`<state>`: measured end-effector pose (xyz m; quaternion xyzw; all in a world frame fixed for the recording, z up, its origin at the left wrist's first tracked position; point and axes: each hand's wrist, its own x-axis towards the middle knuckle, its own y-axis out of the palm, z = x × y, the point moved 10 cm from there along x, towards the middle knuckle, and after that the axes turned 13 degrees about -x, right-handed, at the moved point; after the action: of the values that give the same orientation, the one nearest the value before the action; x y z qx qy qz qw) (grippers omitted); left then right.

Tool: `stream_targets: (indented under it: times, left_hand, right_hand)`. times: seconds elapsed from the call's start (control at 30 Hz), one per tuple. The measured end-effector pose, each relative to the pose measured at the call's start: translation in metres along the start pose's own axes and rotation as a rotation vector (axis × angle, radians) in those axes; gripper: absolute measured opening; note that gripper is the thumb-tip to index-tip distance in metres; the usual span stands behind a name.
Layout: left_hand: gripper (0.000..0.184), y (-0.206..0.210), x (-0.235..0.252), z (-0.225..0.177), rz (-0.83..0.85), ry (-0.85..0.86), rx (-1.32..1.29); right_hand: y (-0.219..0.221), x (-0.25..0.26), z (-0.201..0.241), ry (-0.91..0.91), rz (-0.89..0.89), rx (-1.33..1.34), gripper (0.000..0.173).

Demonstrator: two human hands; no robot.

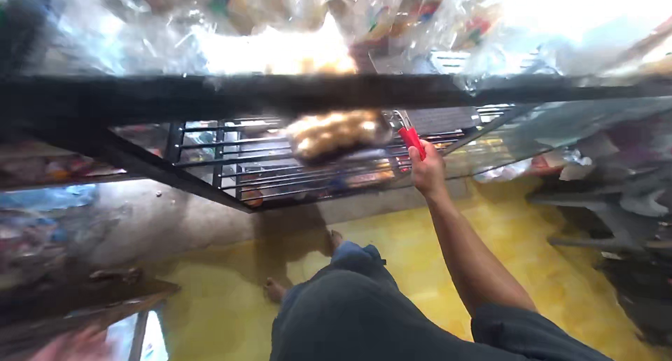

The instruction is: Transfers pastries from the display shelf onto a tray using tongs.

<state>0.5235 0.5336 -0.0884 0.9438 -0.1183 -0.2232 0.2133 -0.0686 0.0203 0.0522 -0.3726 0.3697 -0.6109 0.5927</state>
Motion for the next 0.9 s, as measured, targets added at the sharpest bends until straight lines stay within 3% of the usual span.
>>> stream_targets:
  times: [0.07,0.13,0.2,0.27,0.37,0.53,0.67,0.83,0.9]
  left_hand:
    - [0.037,0.128,-0.037,0.116,0.204,-0.17,0.214]
    - [0.042,0.253,-0.092,0.19,0.293,-0.245,0.321]
    - [0.044,0.334,-0.121,0.232,0.372,-0.302,0.286]
    - [0.044,0.376,-0.133,0.251,0.403,-0.331,0.178]
    - [0.041,0.402,-0.138,0.257,0.366,-0.309,0.084]
    - [0.039,0.411,-0.126,0.246,0.267,-0.169,0.205]
    - [0.034,0.412,-0.118,0.233,0.229,-0.101,0.405]
    - [0.033,0.406,-0.081,0.212,0.194,-0.059,0.561]
    - [0.033,0.406,-0.061,0.203,0.171,-0.03,0.614]
  right_hand:
    - [0.008,0.021,0.025,-0.082,0.002,0.059,0.047]
    - [0.01,0.042,0.053,-0.193,-0.004,0.019,0.043]
    - [0.007,0.064,0.079,-0.306,-0.031,-0.06,0.034]
    - [0.008,0.085,0.102,-0.446,0.009,-0.12,0.035]
    - [0.022,0.123,0.12,-0.643,0.162,0.093,0.062]
    - [0.061,0.152,0.103,-0.672,0.275,0.128,0.058]
    - [0.046,0.137,0.086,-0.523,0.323,-0.212,0.051]
    - [0.05,0.131,0.071,-0.712,0.057,-0.179,0.051]
    - [0.039,0.123,0.07,-0.689,0.061,-0.13,0.049]
